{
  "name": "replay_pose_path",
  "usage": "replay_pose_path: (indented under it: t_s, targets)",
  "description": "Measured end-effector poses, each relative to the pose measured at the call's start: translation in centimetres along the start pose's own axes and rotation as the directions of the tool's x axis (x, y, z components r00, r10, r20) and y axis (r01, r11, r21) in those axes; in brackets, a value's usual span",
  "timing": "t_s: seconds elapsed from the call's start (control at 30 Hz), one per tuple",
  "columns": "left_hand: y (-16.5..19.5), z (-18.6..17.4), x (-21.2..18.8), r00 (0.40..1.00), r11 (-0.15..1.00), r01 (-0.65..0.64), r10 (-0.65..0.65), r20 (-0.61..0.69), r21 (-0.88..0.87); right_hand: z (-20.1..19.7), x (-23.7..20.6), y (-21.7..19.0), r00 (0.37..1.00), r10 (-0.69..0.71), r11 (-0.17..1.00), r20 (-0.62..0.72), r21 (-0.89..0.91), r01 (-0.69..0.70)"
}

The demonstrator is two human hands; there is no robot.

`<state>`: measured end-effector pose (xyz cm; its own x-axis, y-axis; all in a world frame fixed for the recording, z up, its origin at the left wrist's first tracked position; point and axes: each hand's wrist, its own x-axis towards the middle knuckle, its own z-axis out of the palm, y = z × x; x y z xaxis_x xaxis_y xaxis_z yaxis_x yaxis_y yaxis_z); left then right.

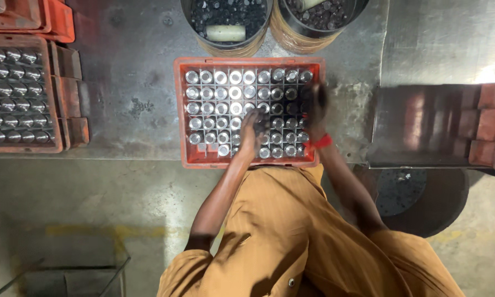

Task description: The person repeatedly picks small cylindrical metal parts from a red crate, rubs them with a cylindrical polishing tool, and places them back into the crate. The person occasionally dips the tool into a container of dark liquid before continuing the polishing cycle.

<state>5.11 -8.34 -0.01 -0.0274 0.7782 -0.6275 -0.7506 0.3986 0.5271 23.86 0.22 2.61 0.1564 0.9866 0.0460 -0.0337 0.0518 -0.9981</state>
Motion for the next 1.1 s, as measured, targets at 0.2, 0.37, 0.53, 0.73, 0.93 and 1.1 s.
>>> replay_pose_path:
  t_s: [0.2, 0.37, 0.53, 0.73, 0.93, 1.1]
  targets:
    - [0.0, 5.5, -2.8, 0.703, 0.514, -0.696, 0.629, 0.331, 0.502, 4.7, -7.2, 1.3, 0.678, 0.567, 0.278, 0.468, 0.667, -0.692]
    - [5.0, 3.5, -4.9, 0.488, 0.19, -0.74, 0.812, 0.321, 0.645, 4.6, -2.7, -0.6, 0.85, 0.219, 0.458, 0.479, 0.719, -0.523]
    - [11.9, -3.9, -4.4, 0.435, 0.006, -0.219, 0.896, 0.092, 0.976, 1.5, 10.3, -5.6, 0.971, -0.023, 0.867, 0.239, 0.489, -0.1]
    - [15.2, -9.2, -1.7, 0.756, 0.359, 0.143, 0.562, -0.336, 0.922, 1.8, 22.4, -8.6, 0.871, -0.104, 0.786, 0.479, -0.497, 0.367]
    - [15.9, -9.5, -0.5, 0.781, 0.363, 0.178, 0.513, -0.356, 0.915, 5.1, 26.4, -6.9, 0.718, -0.073, 0.058, 0.692, -0.716, 0.696]
    - [15.8, -9.1, -0.8, 0.76, 0.386, 0.181, 0.529, -0.377, 0.905, 7.0, 26.6, -5.9, 0.703, -0.01, -0.176, 0.711, -0.694, 0.698]
